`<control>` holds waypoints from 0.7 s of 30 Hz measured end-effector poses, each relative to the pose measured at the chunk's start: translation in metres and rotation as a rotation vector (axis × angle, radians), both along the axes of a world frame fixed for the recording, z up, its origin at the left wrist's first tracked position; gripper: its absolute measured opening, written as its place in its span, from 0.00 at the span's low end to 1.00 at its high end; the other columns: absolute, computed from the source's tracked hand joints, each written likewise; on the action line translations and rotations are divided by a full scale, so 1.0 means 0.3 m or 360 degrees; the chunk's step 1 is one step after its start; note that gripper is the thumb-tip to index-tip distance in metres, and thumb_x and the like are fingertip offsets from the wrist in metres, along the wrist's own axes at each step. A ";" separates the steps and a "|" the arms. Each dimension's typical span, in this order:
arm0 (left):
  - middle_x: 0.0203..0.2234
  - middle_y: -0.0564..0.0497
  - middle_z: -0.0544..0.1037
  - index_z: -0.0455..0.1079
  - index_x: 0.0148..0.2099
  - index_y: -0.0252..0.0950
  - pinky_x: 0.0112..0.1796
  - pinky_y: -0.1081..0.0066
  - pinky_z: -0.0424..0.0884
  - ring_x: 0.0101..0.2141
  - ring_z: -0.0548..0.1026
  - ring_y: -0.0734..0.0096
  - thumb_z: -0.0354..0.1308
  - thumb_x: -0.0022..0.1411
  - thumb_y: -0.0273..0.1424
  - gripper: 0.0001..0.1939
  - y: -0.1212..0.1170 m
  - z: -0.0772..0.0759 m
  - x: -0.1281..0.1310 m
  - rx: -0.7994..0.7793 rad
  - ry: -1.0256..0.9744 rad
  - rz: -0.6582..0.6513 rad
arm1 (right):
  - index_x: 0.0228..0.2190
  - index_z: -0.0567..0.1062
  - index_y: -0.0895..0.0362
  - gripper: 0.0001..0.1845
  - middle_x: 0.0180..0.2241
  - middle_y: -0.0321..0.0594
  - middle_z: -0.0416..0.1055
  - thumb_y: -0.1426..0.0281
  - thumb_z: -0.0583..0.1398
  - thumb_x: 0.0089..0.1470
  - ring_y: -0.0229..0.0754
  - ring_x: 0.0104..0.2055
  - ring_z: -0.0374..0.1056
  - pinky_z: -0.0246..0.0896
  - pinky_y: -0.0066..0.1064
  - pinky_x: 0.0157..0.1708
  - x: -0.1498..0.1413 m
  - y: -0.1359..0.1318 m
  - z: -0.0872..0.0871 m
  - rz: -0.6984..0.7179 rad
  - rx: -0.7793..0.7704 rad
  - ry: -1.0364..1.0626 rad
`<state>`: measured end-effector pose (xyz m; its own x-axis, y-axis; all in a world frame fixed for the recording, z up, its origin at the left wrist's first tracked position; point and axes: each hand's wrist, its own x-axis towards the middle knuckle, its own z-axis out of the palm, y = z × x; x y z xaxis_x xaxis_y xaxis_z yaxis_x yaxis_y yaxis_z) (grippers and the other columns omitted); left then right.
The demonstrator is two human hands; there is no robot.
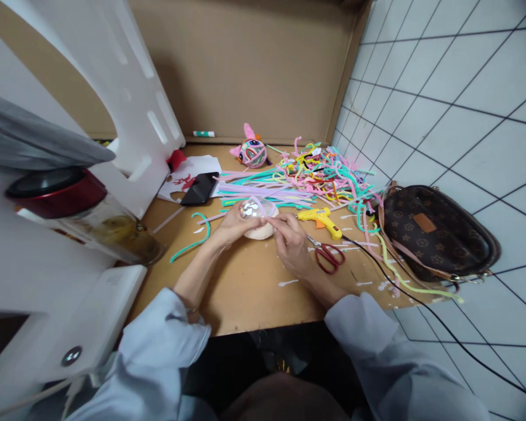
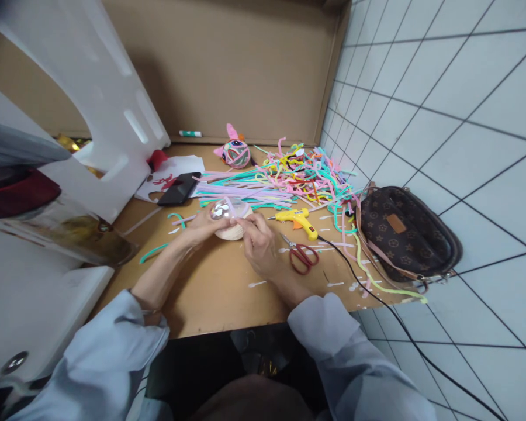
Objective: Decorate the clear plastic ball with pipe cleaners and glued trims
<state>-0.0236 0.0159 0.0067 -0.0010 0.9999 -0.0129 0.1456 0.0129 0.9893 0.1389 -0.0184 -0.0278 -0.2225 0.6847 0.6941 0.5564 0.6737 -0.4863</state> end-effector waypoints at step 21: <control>0.42 0.47 0.77 0.68 0.52 0.36 0.48 0.61 0.70 0.45 0.74 0.55 0.68 0.34 0.36 0.38 0.009 -0.027 -0.032 -0.0031 -0.0168 -0.0121 | 0.54 0.74 0.56 0.22 0.43 0.47 0.69 0.74 0.49 0.65 0.43 0.46 0.69 0.69 0.35 0.46 0.014 -0.016 -0.010 0.0063 0.0013 -0.0170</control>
<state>-0.0333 0.0187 -0.0016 0.0770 0.9966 -0.0281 0.0417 0.0249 0.9988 0.1430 -0.0234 -0.0309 -0.3223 0.6684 0.6704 0.5777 0.6999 -0.4201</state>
